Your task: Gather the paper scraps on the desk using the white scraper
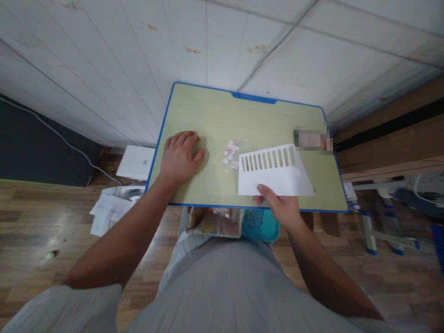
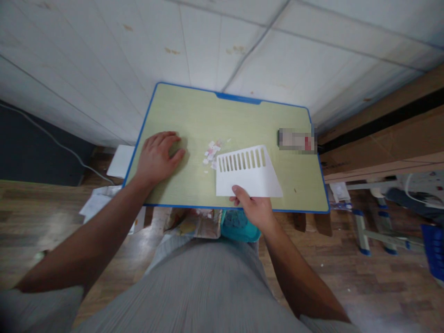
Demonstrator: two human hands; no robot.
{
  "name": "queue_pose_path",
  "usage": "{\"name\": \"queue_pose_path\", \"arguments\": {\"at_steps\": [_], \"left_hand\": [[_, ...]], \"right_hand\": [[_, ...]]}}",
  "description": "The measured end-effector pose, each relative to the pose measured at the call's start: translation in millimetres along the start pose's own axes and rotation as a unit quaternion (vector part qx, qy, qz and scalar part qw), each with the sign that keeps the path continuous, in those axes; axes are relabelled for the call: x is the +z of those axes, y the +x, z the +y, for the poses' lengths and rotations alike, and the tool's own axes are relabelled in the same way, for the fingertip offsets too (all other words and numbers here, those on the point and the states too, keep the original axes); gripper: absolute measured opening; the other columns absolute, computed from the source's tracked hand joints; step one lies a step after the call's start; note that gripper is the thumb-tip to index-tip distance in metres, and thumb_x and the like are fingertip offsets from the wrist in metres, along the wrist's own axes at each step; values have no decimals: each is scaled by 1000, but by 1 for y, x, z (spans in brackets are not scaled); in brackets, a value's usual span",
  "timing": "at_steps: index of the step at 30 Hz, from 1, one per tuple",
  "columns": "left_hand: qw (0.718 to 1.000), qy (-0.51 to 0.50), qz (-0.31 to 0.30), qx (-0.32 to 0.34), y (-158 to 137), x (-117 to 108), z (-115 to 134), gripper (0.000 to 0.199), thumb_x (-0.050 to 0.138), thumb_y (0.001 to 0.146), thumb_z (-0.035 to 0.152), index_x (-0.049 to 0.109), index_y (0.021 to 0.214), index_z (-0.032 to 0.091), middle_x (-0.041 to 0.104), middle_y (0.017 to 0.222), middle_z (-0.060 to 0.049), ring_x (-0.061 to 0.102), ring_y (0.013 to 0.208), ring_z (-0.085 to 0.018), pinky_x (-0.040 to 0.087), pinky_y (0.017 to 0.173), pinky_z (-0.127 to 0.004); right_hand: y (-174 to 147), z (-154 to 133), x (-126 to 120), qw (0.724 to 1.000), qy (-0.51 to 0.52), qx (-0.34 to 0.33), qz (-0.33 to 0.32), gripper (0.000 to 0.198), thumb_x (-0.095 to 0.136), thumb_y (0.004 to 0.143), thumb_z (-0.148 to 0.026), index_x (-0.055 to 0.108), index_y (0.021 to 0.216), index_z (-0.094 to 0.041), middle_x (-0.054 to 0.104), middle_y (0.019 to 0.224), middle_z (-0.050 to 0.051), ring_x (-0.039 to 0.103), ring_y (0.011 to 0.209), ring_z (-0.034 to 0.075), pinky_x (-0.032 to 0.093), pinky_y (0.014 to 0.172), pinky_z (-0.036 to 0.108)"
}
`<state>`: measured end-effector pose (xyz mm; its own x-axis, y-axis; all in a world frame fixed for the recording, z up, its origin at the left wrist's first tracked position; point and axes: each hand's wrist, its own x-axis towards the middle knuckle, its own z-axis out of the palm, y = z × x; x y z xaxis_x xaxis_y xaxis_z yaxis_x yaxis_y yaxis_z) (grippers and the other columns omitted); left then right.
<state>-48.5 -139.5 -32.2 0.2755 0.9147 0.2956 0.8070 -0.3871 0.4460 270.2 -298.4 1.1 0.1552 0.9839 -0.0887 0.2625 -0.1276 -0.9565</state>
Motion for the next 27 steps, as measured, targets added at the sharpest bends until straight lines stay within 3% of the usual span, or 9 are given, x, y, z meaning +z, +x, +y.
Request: {"name": "queue_pose_path", "arguments": {"at_steps": [6, 14, 22, 27], "left_hand": [[1000, 2, -2, 5, 0, 0, 0, 43, 64, 112, 41, 76, 150, 23, 73, 169, -16, 62, 162, -42, 42, 141, -64], [1000, 5, 0, 7, 0, 0, -1, 42, 64, 112, 40, 75, 149, 23, 74, 168, -16, 63, 161, -42, 44, 139, -64], [1000, 7, 6, 7, -1, 1, -3, 41, 66, 112, 39, 75, 149, 24, 74, 168, -16, 63, 161, -42, 43, 140, -63], [1000, 2, 9, 6, -1, 2, -4, 41, 67, 112, 40, 76, 149, 25, 74, 168, -15, 63, 160, -43, 43, 139, -65]], "right_hand": [[-1, 9, -15, 989, -77, -6, 126, 48, 81, 105, -66, 72, 74, -30, 80, 70, 4, 78, 67, 28, 71, 86, 49], [0, 15, -14, 986, -95, -1, 141, 60, 78, 103, -78, 71, 68, -30, 77, 67, 3, 85, 76, 32, 69, 102, 54], [13, 17, -12, 983, -101, -22, 151, 64, 77, 102, -78, 68, 60, -30, 77, 66, 7, 82, 72, 29, 70, 89, 48], [14, 14, -14, 980, -86, -5, 177, 58, 80, 100, -78, 70, 70, -29, 76, 66, 5, 82, 71, 30, 70, 83, 47]]}}
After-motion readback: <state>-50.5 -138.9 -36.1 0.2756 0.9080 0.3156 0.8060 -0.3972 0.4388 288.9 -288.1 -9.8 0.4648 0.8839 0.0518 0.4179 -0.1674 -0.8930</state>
